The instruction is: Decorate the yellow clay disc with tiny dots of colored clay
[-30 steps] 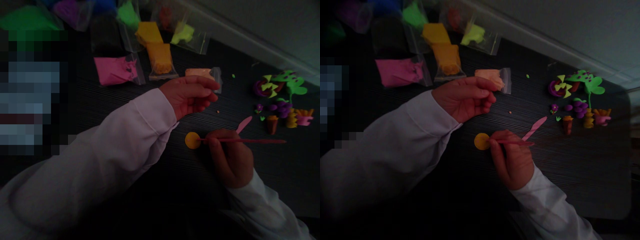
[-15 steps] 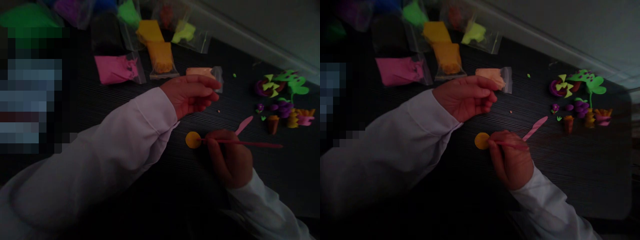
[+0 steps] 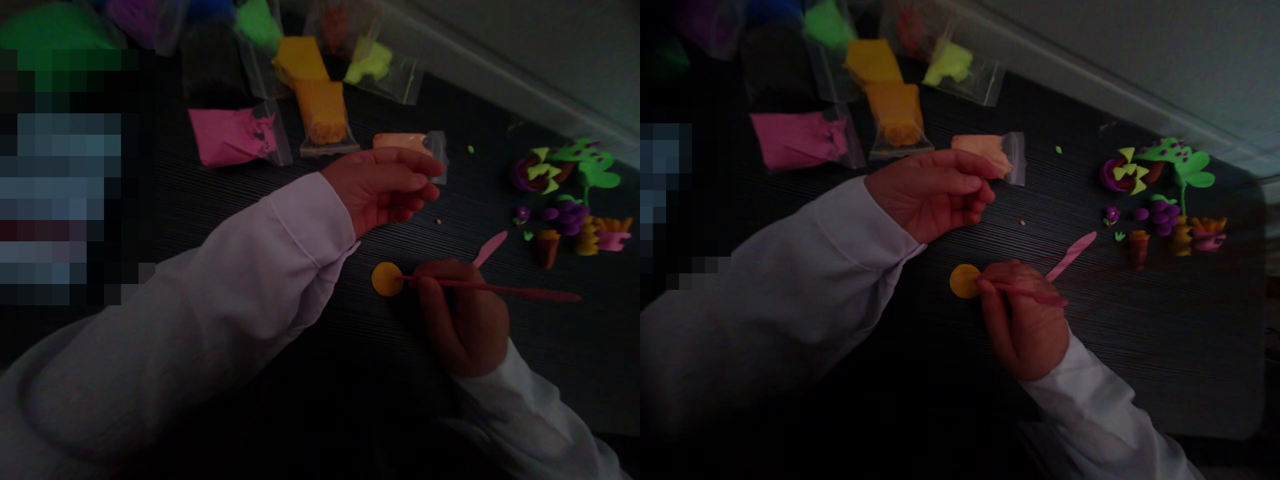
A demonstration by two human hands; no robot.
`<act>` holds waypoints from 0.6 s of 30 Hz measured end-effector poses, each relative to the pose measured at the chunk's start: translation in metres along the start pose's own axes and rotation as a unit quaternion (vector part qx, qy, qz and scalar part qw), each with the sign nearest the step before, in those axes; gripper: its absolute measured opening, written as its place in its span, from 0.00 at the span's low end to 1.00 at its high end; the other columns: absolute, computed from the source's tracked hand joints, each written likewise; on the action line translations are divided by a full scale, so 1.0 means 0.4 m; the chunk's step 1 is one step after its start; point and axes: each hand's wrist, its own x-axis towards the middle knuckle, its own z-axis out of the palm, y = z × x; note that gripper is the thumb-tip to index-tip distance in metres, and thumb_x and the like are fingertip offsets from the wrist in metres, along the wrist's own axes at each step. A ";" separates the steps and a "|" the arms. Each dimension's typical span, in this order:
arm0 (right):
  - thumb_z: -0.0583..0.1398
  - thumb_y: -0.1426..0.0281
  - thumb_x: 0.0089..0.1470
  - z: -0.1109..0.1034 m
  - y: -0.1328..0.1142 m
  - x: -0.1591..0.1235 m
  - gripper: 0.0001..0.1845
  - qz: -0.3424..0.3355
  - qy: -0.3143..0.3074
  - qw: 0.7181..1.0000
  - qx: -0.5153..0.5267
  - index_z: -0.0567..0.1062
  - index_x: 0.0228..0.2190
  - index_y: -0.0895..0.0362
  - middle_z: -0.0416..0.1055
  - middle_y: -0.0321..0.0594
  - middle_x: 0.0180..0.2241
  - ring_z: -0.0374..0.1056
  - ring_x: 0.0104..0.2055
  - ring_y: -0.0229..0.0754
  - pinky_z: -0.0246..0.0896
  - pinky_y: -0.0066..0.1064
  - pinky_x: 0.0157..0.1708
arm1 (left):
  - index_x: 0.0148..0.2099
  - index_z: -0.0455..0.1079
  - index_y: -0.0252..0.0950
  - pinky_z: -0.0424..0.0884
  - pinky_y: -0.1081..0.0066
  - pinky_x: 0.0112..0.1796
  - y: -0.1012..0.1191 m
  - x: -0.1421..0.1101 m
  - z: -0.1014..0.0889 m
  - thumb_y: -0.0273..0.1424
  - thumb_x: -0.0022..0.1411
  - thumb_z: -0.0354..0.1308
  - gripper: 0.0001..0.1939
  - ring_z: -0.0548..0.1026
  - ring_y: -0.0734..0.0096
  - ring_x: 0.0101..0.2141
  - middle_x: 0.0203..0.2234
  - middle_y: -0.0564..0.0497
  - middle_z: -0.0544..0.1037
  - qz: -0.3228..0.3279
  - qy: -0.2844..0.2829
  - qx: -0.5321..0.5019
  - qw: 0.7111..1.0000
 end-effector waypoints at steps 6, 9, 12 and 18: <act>0.51 0.74 0.50 -0.001 -0.001 -0.003 0.03 0.016 0.002 1.000 -0.002 0.65 0.29 0.57 0.68 0.37 0.27 0.64 0.27 0.36 0.60 0.28 0.25 | 0.34 0.67 0.31 0.64 0.78 0.29 0.002 -0.002 0.002 0.24 0.52 0.51 0.06 0.70 0.82 0.24 0.22 0.53 0.72 0.000 -0.001 -0.005 1.000; 0.52 0.74 0.49 0.001 0.000 -0.003 0.03 0.001 -0.015 1.000 -0.002 0.65 0.29 0.57 0.68 0.38 0.27 0.65 0.28 0.37 0.60 0.29 0.26 | 0.34 0.67 0.31 0.64 0.78 0.29 0.002 0.000 0.001 0.24 0.52 0.51 0.05 0.70 0.81 0.24 0.22 0.53 0.72 -0.001 -0.004 -0.009 1.000; 0.52 0.74 0.49 0.001 0.001 -0.005 0.03 0.008 -0.009 1.000 0.004 0.65 0.29 0.57 0.68 0.38 0.27 0.65 0.29 0.37 0.60 0.29 0.26 | 0.34 0.67 0.31 0.64 0.76 0.30 0.003 0.001 0.001 0.24 0.54 0.49 0.06 0.71 0.79 0.26 0.22 0.53 0.71 -0.010 0.003 -0.004 1.000; 0.52 0.74 0.49 0.000 0.000 -0.004 0.04 0.012 0.004 1.000 0.006 0.65 0.30 0.57 0.68 0.38 0.27 0.65 0.28 0.36 0.60 0.28 0.26 | 0.33 0.66 0.31 0.63 0.78 0.28 0.004 -0.001 0.004 0.24 0.52 0.51 0.05 0.68 0.82 0.23 0.22 0.54 0.71 -0.004 0.001 -0.003 1.000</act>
